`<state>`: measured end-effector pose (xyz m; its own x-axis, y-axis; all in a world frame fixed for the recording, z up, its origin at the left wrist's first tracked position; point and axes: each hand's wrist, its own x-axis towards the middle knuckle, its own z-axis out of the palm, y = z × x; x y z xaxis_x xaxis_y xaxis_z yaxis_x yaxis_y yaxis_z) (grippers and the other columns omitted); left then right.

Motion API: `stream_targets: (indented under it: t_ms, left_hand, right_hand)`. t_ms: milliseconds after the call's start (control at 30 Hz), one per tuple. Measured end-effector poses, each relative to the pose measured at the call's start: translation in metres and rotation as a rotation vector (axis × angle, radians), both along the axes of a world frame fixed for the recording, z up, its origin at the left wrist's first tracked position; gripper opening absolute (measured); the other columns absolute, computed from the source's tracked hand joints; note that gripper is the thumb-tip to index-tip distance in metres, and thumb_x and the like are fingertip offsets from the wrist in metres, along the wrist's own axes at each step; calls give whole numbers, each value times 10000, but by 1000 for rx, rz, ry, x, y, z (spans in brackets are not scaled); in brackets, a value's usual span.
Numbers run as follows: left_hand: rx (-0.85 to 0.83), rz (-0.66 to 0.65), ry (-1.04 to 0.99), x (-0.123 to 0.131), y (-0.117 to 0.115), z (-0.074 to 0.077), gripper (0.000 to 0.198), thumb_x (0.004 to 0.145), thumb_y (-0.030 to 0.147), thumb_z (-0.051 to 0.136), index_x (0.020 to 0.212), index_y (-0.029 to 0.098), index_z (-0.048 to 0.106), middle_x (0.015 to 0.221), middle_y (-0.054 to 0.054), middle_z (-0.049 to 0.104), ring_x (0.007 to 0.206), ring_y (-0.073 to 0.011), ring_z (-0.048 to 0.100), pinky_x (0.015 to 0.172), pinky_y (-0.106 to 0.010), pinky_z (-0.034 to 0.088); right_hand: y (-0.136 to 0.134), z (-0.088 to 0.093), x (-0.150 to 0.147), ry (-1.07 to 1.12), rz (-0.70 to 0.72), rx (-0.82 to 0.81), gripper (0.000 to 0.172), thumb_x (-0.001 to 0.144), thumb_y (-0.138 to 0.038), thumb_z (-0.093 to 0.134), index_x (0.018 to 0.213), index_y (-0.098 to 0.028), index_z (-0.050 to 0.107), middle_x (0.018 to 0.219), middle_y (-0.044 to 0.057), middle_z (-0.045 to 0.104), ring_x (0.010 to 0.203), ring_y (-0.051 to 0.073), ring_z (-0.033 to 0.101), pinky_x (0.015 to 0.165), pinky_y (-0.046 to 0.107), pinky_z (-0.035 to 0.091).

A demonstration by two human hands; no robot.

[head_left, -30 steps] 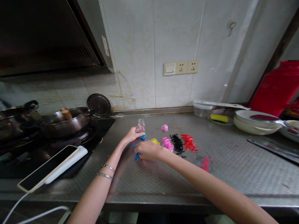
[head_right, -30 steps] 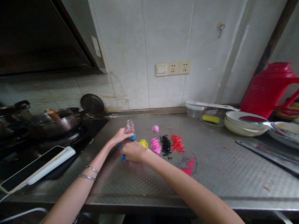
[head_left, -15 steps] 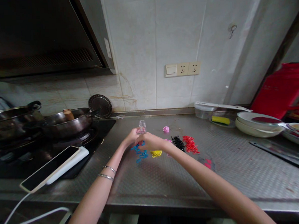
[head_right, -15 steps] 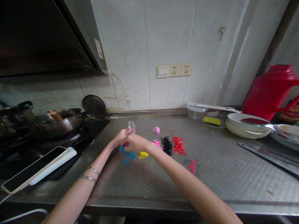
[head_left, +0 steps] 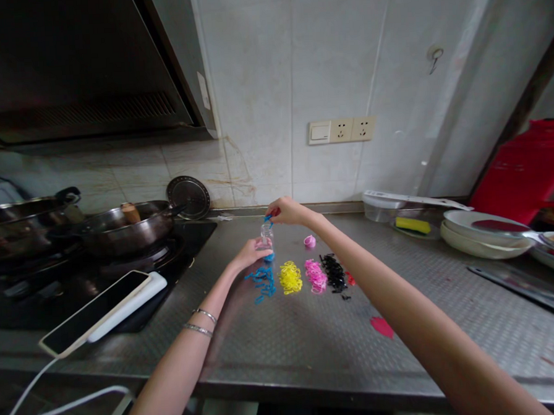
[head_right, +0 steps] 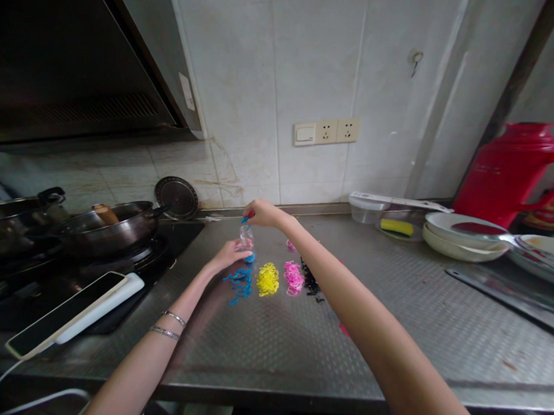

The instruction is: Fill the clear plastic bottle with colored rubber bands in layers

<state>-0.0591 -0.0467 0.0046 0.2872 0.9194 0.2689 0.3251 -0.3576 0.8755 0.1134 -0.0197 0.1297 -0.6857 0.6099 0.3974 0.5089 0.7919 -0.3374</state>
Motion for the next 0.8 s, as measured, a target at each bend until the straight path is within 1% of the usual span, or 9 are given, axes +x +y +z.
stream_targets:
  t_ms: [100, 200, 300, 433, 633, 800]
  left_hand:
    - [7, -4, 5, -1, 1, -2, 323, 616, 233, 644, 908, 118, 567, 984, -75, 627, 925, -187, 580, 905, -354, 388]
    - [17, -3, -2, -2, 5, -6, 331, 615, 238, 646, 913, 119, 563, 977, -69, 629, 918, -181, 582, 902, -352, 391]
    - [15, -5, -17, -3, 8, -9, 338, 610, 240, 651, 911, 116, 558, 980, -70, 627, 913, -176, 583, 899, -346, 395]
    - [7, -4, -20, -2, 7, -9, 341, 608, 235, 655, 914, 120, 559, 979, -67, 629, 914, -177, 583, 897, -343, 397]
    - [10, -5, -27, -1, 4, -6, 340, 608, 226, 660, 914, 119, 559, 974, -67, 632, 907, -176, 586, 894, -344, 399]
    - [16, -14, -30, -2, 6, -7, 343, 612, 232, 662, 916, 110, 560, 980, -76, 631, 914, -177, 584, 902, -345, 393]
  right_hand:
    - [6, 0, -6, -125, 2, 111, 222, 634, -88, 584, 823, -123, 696, 683, 27, 654, 584, 94, 533, 552, 186, 373]
    - [8, -1, -13, -248, 4, 175, 246, 640, -84, 580, 851, -136, 697, 747, 42, 675, 637, 111, 560, 576, 190, 379]
    - [7, -1, -18, -339, 11, 201, 268, 652, -92, 577, 887, -146, 692, 809, 49, 686, 695, 124, 587, 595, 184, 387]
    - [6, 0, -22, -431, 1, 231, 296, 656, -82, 573, 916, -165, 687, 849, 43, 690, 740, 133, 606, 600, 176, 392]
    - [6, 1, -26, -497, -26, 261, 298, 671, -61, 554, 915, -174, 684, 870, 53, 687, 791, 145, 615, 635, 176, 398]
    - [2, 3, -30, -535, -4, 243, 308, 670, -34, 531, 901, -166, 686, 863, 51, 688, 787, 138, 613, 639, 171, 399]
